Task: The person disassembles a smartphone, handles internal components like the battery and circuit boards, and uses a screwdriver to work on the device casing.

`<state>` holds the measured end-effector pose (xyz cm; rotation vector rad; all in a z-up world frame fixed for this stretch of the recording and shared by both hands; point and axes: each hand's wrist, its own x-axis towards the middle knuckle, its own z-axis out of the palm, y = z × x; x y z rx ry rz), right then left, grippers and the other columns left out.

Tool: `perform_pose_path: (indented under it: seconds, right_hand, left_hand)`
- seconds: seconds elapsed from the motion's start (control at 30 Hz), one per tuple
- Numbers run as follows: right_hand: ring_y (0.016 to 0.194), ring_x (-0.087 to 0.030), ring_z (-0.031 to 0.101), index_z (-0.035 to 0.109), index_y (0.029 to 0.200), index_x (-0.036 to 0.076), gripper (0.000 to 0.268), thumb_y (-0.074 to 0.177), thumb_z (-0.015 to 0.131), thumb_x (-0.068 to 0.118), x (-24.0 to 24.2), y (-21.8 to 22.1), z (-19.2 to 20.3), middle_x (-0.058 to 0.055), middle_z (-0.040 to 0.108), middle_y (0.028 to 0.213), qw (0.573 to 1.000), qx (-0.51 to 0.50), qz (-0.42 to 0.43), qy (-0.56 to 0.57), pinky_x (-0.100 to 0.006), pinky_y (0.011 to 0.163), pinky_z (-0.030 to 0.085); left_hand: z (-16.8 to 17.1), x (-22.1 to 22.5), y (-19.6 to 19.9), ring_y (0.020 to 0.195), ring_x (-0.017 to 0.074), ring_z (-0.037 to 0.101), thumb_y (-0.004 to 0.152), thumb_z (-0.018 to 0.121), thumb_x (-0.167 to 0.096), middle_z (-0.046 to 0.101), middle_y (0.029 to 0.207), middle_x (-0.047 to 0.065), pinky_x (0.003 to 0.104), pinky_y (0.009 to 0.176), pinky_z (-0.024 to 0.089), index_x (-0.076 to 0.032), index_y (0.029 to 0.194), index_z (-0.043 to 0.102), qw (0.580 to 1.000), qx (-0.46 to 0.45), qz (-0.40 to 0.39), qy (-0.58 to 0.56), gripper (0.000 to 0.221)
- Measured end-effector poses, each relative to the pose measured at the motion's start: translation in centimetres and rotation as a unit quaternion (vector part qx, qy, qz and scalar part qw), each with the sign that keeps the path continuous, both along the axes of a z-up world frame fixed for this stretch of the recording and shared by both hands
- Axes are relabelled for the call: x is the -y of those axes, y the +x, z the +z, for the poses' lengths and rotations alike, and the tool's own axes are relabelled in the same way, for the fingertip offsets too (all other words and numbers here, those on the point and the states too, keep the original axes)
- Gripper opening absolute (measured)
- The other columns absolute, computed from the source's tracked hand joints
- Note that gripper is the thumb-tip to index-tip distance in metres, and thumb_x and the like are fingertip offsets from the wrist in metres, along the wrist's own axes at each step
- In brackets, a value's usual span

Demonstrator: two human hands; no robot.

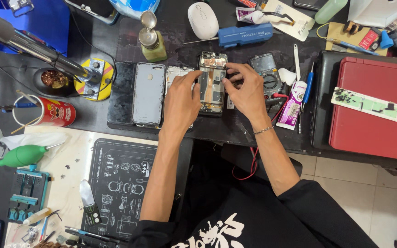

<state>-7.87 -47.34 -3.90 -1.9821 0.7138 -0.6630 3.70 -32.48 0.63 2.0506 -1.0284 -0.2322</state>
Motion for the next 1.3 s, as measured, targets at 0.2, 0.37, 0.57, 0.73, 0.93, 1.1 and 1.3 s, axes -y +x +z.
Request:
perform_pose_path:
  seconds: [0.2,0.37,0.57,0.73,0.93,1.1,1.3]
  right_hand:
    - [0.087,-0.015,0.075,0.069,0.123,0.001,0.039,0.085,0.074,-0.004,-0.2,-0.3,0.5,-0.011,0.07,0.11,1.0,0.002,0.013,0.023,-0.026,0.07,0.064]
    - [0.087,-0.015,0.074,0.068,0.124,0.001,0.04,0.085,0.076,-0.003,-0.5,-0.1,1.5,-0.011,0.068,0.112,1.0,-0.009,0.009,0.002,-0.026,0.07,0.063]
    - [0.096,-0.021,0.071,0.067,0.126,0.0,0.04,0.086,0.076,-0.004,-1.0,1.0,3.5,-0.013,0.067,0.115,0.993,0.026,0.087,-0.078,-0.029,0.076,0.063]
    - [0.098,-0.025,0.073,0.067,0.123,-0.003,0.03,0.093,0.071,-0.002,-0.7,5.0,4.2,-0.016,0.07,0.11,0.972,0.042,0.192,-0.13,-0.035,0.086,0.06]
    - [0.09,-0.03,0.073,0.071,0.112,-0.005,0.02,0.095,0.067,0.005,-0.1,9.4,4.3,-0.019,0.072,0.101,0.95,-0.037,0.271,-0.151,-0.038,0.079,0.057]
    - [0.088,-0.036,0.071,0.075,0.105,-0.005,0.019,0.096,0.067,0.008,-0.2,9.9,4.2,-0.021,0.074,0.101,0.941,-0.061,0.289,-0.164,-0.042,0.08,0.055]
    - [0.089,-0.037,0.072,0.075,0.105,-0.005,0.019,0.094,0.067,0.007,-0.2,9.5,4.2,-0.023,0.074,0.1,0.941,-0.036,0.283,-0.18,-0.042,0.082,0.056]
  left_hand:
    - [0.4,-0.2,0.0,0.096,0.0395,0.069,0.095,0.06,-0.003,0.07,0.107,0.024,0.046,0.081,0.054,-0.002,0.123,0.066,0.999,-0.046,0.004,0.001,0.029]
    - [0.5,-0.7,0.5,0.1,0.0413,0.067,0.095,0.06,-0.001,0.07,0.107,0.024,0.047,0.087,0.053,-0.002,0.123,0.067,0.999,-0.03,-0.001,-0.022,0.029]
    - [1.5,-4.6,1.3,0.111,0.0375,0.062,0.092,0.07,-0.007,0.07,0.117,0.016,0.046,0.093,0.049,-0.004,0.123,0.067,0.998,0.053,0.034,-0.016,0.032]
    - [2.4,-8.8,0.0,0.122,0.0315,0.055,0.079,0.084,-0.021,0.065,0.127,0.009,0.049,0.097,0.041,-0.009,0.123,0.067,0.996,0.08,0.018,0.032,0.05]
    - [2.2,-11.2,-1.2,0.129,0.0295,0.05,0.07,0.089,-0.022,0.057,0.135,0.007,0.049,0.106,0.037,-0.012,0.131,0.063,0.989,0.121,0.029,0.077,0.067]
    - [1.4,-11.7,-1.4,0.131,0.028,0.049,0.07,0.087,-0.018,0.055,0.138,0.007,0.05,0.11,0.036,-0.012,0.134,0.061,0.987,0.12,0.044,0.093,0.069]
    - [0.5,-11.8,-1.2,0.132,0.028,0.049,0.072,0.087,-0.02,0.056,0.137,0.006,0.05,0.11,0.036,-0.013,0.134,0.06,0.987,0.119,0.048,0.092,0.069]
